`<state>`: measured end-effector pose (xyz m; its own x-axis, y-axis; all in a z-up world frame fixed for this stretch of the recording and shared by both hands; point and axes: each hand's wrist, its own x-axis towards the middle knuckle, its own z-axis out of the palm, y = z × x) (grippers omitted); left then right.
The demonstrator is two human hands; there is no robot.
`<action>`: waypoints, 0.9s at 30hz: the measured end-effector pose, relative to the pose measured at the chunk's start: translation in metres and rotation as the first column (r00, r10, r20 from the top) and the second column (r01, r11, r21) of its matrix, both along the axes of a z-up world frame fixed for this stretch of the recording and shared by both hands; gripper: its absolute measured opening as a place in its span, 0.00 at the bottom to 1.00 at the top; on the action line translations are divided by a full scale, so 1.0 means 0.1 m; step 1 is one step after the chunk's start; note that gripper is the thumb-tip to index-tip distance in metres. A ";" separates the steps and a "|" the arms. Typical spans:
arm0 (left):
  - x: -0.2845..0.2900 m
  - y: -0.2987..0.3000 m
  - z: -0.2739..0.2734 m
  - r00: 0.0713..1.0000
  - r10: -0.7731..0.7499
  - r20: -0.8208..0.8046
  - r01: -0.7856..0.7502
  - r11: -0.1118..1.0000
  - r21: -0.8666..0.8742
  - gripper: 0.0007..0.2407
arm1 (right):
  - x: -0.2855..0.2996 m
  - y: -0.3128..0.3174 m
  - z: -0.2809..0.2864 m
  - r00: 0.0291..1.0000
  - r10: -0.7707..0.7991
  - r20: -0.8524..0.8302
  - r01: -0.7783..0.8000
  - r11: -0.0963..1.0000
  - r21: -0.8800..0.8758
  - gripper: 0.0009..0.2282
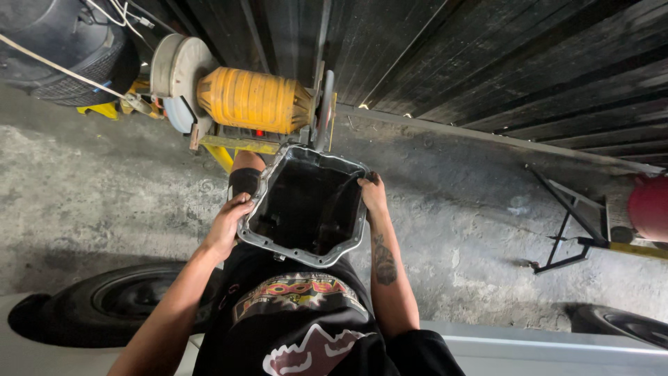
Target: The person holds a rectangular metal part and repeatedly presses its edges against a rotating grinding wheel. They rotate and reposition the part to grind different sides and corners, maintaining contact with the wheel throughout the process.
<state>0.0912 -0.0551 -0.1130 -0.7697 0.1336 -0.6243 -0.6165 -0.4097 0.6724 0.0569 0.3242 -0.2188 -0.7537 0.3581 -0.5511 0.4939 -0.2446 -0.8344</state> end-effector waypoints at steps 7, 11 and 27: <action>-0.07 0.00 0.22 0.988 -0.152 0.013 0.153 0.985 -0.086 0.03 | -0.14 -0.01 0.02 0.992 0.128 0.014 -0.126 0.987 -0.100 0.10; -0.03 0.00 0.17 0.982 -0.184 0.030 0.187 0.973 -0.134 0.02 | -0.05 0.00 0.01 0.997 0.076 0.023 -0.073 0.991 -0.116 0.10; -0.07 0.09 0.38 0.974 -0.125 0.187 0.156 0.975 -0.160 0.04 | -0.02 0.05 -0.13 0.990 0.138 0.010 -0.138 0.990 0.015 0.13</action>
<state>0.0837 -0.0457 -0.0752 -0.6280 0.1108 -0.7703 -0.7734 -0.1979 0.6022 0.0554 0.3288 -0.2314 -0.7913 0.2600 -0.5534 0.5297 -0.1605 -0.8328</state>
